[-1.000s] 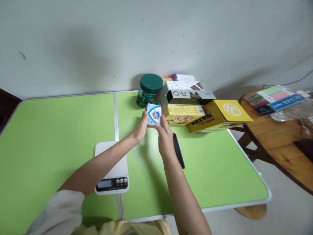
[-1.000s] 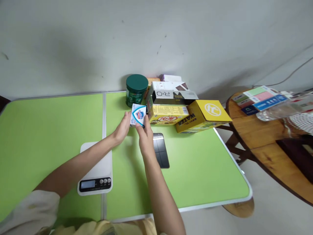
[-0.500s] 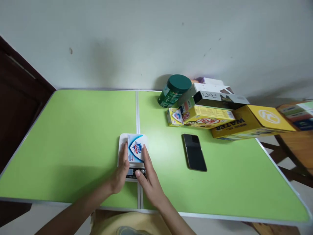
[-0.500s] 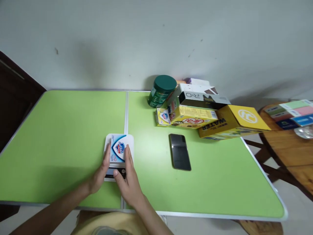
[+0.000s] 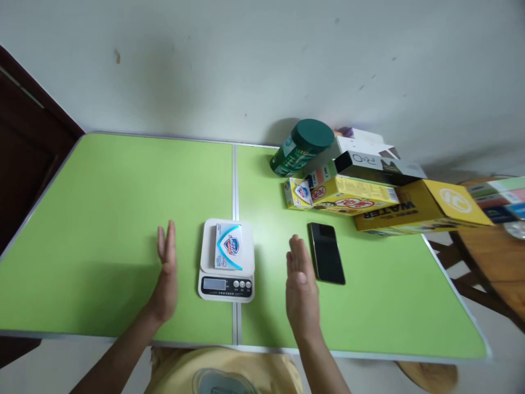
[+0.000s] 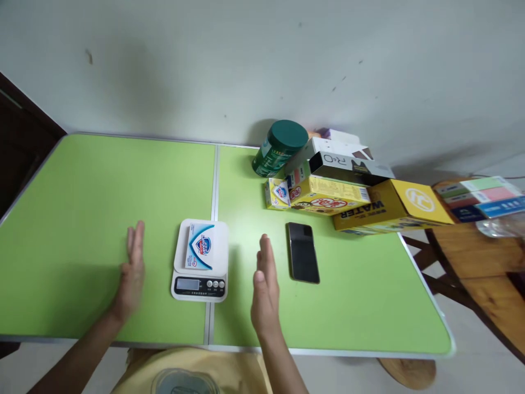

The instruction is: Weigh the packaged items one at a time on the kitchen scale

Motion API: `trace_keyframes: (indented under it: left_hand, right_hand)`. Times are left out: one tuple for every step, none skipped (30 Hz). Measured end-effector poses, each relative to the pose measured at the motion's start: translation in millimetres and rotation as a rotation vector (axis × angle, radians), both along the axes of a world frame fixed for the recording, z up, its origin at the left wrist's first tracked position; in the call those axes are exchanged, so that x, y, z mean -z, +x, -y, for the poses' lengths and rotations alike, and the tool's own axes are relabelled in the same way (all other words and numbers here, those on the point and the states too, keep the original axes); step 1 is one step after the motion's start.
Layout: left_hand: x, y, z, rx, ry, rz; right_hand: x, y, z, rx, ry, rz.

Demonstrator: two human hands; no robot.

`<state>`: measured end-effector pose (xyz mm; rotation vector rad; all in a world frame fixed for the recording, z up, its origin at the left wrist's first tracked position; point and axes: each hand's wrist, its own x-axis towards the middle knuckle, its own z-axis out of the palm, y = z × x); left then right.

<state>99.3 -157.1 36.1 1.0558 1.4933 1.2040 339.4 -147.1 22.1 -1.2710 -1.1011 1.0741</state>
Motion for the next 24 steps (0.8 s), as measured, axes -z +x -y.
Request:
trace_keyframes:
  left_hand:
    - [-1.2,-5.2,-0.3,-0.039,0.000,0.021]
    - [-1.9,-9.4,-0.6,-0.064,0.004,0.032]
    - [-2.1,-12.2,-0.9,-0.078,0.012,0.038]
    - [-2.0,-13.7,-1.2,-0.079,0.018,0.044]
    - [-1.8,-13.9,-1.3,-0.080,0.026,0.056]
    - [-1.5,-13.2,-1.3,-0.078,0.032,0.070]
    - [-1.4,-11.8,-1.3,-0.074,0.036,0.082]
    - [-1.6,-10.1,-1.3,-0.069,0.038,0.093]
    - [-2.0,-8.4,-1.3,-0.066,0.039,0.104]
    - [-2.6,-6.9,-1.3,-0.064,0.039,0.113]
    - [-3.3,-6.0,-1.4,-0.062,0.039,0.118]
    - [-4.0,-5.5,-1.5,-0.057,0.037,0.119]
    - [-4.5,-5.6,-1.6,-0.053,0.038,0.119]
    - [-4.8,-6.0,-1.6,-0.049,0.039,0.118]
    - [-4.8,-6.5,-1.5,-0.045,0.043,0.117]
    - [-4.6,-7.1,-1.2,-0.042,0.048,0.118]
    - [-4.4,-7.3,-0.8,-0.040,0.053,0.121]
    - [-4.2,-7.1,-0.3,-0.038,0.056,0.125]
    - [-4.2,-6.4,0.3,-0.039,0.055,0.132]
    - [-4.5,-5.1,0.9,-0.039,0.047,0.141]
    - [-5.2,-3.3,1.5,-0.036,0.033,0.151]
    - [-6.2,-1.1,2.0,-0.026,0.016,0.161]
    - [-7.4,1.3,2.4,-0.012,-0.001,0.169]
    - [-8.8,3.7,2.6,0.007,-0.011,0.176]
  right_hand:
    - [-0.9,5.3,-2.1,0.025,0.004,-0.008]
    - [-1.2,9.0,-3.5,0.043,0.003,-0.014]
    - [-1.1,11.1,-4.2,0.053,-0.001,-0.018]
    - [-0.6,11.5,-4.2,0.057,-0.006,-0.024]
    - [0.2,10.7,-3.8,0.057,-0.010,-0.031]
    - [0.9,9.0,-3.1,0.054,-0.014,-0.036]
    - [1.7,6.8,-2.3,0.050,-0.017,-0.040]
    - [2.2,4.5,-1.5,0.044,-0.022,-0.040]
    - [2.6,2.4,-0.8,0.038,-0.025,-0.037]
    - [2.8,0.7,-0.3,0.033,-0.029,-0.035]
    - [2.9,-0.4,0.1,0.027,-0.030,-0.036]
    - [2.8,-1.1,0.4,0.022,-0.030,-0.042]
    - [2.6,-1.2,0.6,0.017,-0.028,-0.051]
    - [2.4,-1.2,0.8,0.012,-0.025,-0.062]
    - [2.2,-1.0,1.0,0.007,-0.024,-0.073]
    - [2.0,-0.8,1.3,0.002,-0.026,-0.082]
    - [1.8,-0.9,1.7,-0.003,-0.029,-0.090]
    - [1.7,-1.3,2.2,-0.008,-0.033,-0.098]
    - [1.6,-2.0,2.6,-0.014,-0.040,-0.108]
    - [1.7,-3.2,3.1,-0.019,-0.048,-0.120]
    - [1.8,-4.6,3.6,-0.026,-0.058,-0.136]
    - [2.0,-6.2,4.0,-0.034,-0.069,-0.155]
    - [2.2,-8.0,4.4,-0.043,-0.082,-0.175]
    - [2.4,-9.7,4.6,-0.053,-0.094,-0.193]
